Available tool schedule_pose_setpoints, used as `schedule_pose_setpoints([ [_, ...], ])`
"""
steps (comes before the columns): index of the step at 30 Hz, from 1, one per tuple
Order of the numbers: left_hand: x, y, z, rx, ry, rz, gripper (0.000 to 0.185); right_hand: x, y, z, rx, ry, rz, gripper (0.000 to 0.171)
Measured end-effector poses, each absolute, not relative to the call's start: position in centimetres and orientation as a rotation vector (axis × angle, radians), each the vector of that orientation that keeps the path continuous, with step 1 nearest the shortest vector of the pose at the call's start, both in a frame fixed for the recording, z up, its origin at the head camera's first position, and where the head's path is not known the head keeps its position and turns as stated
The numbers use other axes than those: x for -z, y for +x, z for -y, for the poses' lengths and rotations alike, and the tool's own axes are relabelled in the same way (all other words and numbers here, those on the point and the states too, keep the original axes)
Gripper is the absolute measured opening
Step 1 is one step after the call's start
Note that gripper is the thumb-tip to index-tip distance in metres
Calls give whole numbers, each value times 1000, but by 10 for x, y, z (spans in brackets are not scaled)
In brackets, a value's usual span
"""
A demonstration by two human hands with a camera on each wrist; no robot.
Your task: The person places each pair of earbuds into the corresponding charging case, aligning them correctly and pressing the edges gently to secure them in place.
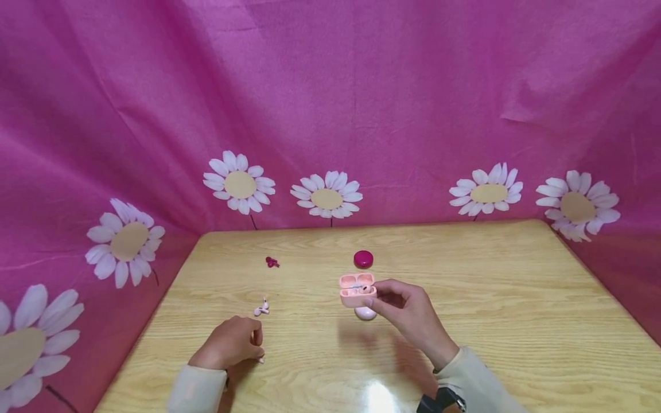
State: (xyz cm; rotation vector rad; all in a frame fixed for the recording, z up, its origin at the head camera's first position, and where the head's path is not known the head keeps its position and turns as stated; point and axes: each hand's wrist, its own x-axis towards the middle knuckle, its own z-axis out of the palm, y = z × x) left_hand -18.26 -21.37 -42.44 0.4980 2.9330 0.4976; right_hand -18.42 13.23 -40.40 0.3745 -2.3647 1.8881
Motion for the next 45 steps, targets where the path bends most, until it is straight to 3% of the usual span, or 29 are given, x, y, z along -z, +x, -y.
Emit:
schedule_pose_setpoints([
  [19, 417, -184, 207, -450, 503, -2967, 23, 402, -184, -133, -1893, 380, 2367, 27],
  [45, 358, -212, 153, -420, 732, -3073, 12, 401, -183, -133, -1899, 387, 2354, 28],
])
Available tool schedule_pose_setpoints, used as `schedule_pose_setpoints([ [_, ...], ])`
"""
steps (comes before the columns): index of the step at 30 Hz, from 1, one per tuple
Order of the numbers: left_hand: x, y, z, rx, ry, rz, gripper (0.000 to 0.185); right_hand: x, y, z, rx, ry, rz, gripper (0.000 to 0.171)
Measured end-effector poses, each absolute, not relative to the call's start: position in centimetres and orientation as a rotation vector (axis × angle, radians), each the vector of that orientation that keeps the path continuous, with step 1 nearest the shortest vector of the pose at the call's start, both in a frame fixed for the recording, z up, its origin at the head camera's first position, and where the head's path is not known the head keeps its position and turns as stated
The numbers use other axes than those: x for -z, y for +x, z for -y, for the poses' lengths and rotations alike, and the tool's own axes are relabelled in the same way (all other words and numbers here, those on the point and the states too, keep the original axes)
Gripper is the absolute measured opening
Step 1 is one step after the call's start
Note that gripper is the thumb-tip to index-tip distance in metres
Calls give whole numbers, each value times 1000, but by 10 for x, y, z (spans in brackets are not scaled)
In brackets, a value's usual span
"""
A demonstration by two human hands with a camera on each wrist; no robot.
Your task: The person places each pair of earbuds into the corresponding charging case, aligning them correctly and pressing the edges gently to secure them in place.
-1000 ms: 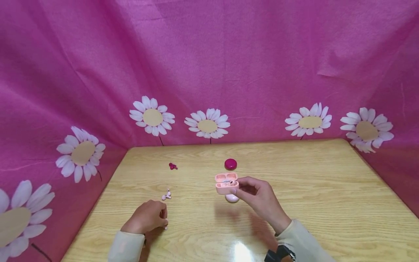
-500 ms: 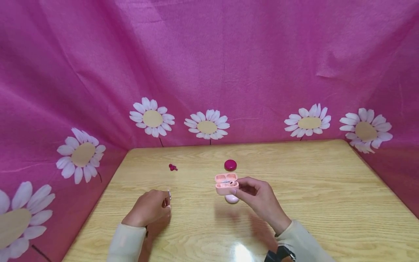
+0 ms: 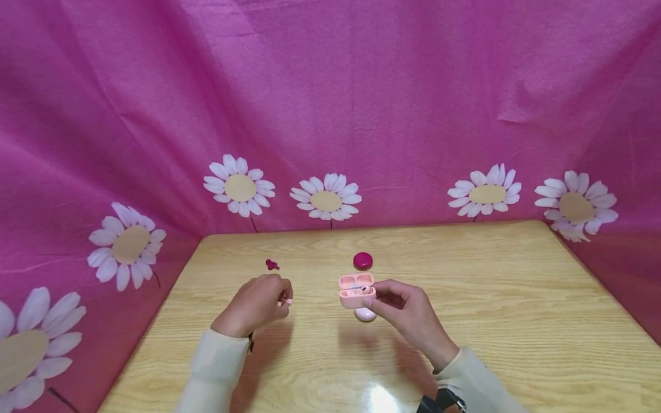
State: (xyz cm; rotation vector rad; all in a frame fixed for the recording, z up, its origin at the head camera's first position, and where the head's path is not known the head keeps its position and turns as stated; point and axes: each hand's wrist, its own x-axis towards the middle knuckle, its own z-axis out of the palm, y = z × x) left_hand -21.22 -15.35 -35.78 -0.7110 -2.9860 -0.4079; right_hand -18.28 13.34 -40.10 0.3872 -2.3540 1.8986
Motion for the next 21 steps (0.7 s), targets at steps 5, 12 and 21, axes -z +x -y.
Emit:
schedule_pose_setpoints([
  [5, 349, -217, 144, 415, -743, 2929, 13, 400, -183, -134, -1905, 389, 2349, 27],
  [12, 339, -223, 125, 485, -746, 2874, 16, 401, -184, -135, -1898, 390, 2345, 27],
  [21, 337, -226, 107, 589, -755, 2842, 18, 403, -185, -135, -1911, 401, 2330, 27],
])
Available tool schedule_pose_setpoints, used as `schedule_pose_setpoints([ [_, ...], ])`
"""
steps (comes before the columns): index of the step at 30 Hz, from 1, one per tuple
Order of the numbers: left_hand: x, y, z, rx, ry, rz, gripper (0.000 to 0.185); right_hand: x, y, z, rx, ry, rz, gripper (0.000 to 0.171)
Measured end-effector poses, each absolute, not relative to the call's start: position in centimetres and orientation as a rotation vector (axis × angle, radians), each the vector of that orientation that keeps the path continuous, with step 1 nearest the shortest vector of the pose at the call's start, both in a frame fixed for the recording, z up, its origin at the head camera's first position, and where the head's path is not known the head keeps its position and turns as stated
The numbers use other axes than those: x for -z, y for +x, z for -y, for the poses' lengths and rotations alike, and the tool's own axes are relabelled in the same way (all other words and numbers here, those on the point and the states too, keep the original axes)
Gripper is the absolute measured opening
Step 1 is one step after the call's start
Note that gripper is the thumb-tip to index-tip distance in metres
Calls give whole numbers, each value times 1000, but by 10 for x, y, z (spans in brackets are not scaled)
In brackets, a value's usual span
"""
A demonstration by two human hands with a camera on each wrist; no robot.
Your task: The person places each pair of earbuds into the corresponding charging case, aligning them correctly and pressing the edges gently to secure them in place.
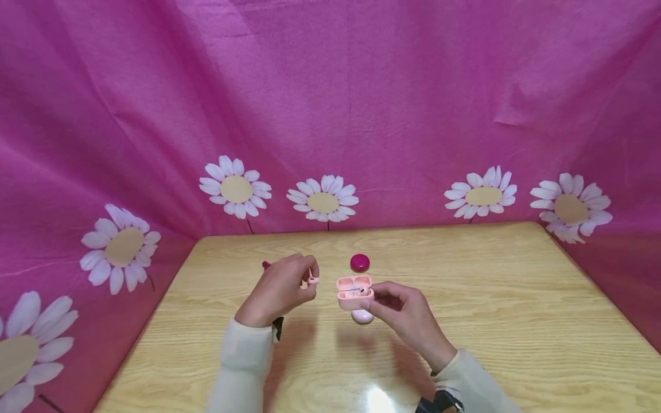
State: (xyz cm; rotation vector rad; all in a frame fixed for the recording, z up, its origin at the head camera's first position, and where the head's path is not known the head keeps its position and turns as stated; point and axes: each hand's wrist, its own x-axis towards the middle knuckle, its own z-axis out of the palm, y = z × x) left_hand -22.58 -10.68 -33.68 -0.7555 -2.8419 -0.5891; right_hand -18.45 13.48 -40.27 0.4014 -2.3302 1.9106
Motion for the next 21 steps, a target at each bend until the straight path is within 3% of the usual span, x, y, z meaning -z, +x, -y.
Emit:
schedule_pose_setpoints([
  [21, 337, -218, 100, 803, -799, 2721, 19, 404, -184, -134, -1877, 402, 2328, 25],
])
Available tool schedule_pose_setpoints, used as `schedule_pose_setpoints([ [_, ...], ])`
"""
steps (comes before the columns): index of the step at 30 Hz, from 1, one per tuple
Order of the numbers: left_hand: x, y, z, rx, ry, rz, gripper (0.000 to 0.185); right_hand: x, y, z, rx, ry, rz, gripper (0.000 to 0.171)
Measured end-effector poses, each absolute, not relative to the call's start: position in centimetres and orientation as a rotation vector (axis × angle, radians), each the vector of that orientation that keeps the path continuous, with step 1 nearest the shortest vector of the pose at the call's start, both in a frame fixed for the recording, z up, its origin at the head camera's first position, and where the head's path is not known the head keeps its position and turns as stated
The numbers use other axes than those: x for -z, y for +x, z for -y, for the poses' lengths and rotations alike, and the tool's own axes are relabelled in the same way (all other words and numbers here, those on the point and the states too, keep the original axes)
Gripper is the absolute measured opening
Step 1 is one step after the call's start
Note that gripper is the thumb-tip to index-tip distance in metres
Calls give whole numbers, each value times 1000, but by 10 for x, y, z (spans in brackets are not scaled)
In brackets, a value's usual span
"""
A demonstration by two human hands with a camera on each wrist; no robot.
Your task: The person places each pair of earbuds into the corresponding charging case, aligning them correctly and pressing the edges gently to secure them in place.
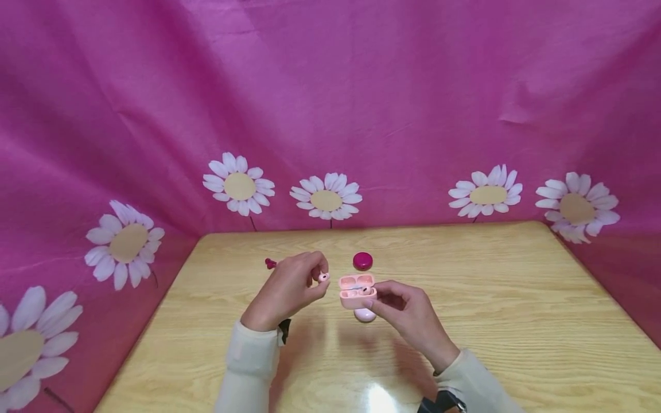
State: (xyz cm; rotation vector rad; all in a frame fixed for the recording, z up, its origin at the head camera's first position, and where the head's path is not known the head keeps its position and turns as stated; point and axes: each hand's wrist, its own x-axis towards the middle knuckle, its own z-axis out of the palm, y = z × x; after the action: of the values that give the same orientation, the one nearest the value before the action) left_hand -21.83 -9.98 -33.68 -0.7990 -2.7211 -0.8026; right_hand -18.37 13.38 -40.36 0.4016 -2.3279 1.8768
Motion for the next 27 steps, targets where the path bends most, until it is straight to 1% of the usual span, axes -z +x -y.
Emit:
schedule_pose_setpoints([
  [6, 332, -213, 97, 823, -882, 2622, 19, 401, -183, -135, -1874, 379, 2335, 27],
  [13, 331, -207, 94, 793, -992, 2516, 21, 403, -183, -134, -1905, 418, 2310, 27],
  [21, 329, -203, 89, 811, -1040, 2513, 20, 404, -183, -133, -1876, 444, 2321, 24],
  [27, 330, -202, 87, 784, -1067, 2493, 19, 404, -183, -133, -1892, 449, 2318, 27],
])
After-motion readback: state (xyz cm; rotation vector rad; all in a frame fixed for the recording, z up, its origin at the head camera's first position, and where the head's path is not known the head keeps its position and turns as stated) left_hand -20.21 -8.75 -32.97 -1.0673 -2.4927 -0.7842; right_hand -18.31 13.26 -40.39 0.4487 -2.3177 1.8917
